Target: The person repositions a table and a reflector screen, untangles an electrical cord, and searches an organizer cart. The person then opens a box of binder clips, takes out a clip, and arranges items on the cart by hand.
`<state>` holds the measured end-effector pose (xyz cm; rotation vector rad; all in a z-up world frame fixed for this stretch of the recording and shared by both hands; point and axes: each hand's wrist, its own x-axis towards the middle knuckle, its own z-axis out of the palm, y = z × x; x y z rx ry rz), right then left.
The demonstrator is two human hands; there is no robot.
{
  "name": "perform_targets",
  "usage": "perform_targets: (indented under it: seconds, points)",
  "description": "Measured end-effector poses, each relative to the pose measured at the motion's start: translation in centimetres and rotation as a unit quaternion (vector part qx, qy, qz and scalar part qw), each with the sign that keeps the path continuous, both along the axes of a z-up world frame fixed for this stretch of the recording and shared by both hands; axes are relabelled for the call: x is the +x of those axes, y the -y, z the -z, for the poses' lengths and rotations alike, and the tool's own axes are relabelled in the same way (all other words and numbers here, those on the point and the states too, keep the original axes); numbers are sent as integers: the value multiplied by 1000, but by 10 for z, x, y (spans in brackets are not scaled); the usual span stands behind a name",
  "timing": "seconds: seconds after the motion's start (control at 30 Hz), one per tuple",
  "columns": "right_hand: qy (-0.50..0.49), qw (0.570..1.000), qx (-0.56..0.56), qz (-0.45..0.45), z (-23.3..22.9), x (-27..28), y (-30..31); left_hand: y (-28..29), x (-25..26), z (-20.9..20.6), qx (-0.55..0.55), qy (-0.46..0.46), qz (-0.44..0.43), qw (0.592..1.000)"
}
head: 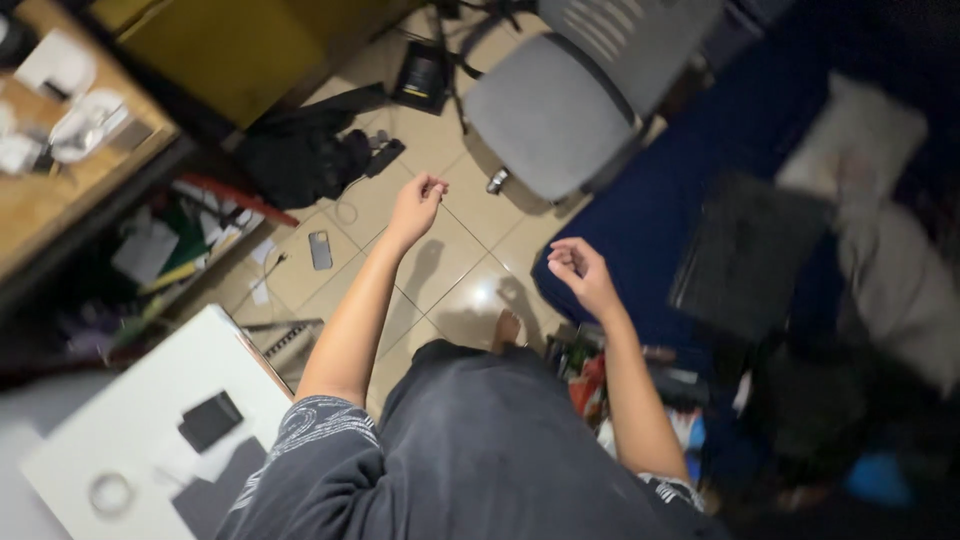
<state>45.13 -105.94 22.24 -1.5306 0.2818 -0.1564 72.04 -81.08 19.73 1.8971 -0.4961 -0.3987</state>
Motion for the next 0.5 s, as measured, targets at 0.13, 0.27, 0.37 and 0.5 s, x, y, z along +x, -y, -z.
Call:
perform_targets:
  seconds: [0.13,0.27,0.37,0.5]
  points:
    - [-29,996,2,-85,14,57,15,-15,8,-14,-72,-3,-75,995]
    - [-54,980,-18,-189,11,124,-5,-50,1,-25,-75,11,-148,986]
    - [-33,961,-10,-274,1,178,-42,-91,-6,-31,-100,-5,-209,973]
    - [-54,911,-105,-395,-17,235,-109,-160,-22,-25,-114,3,-302,946]
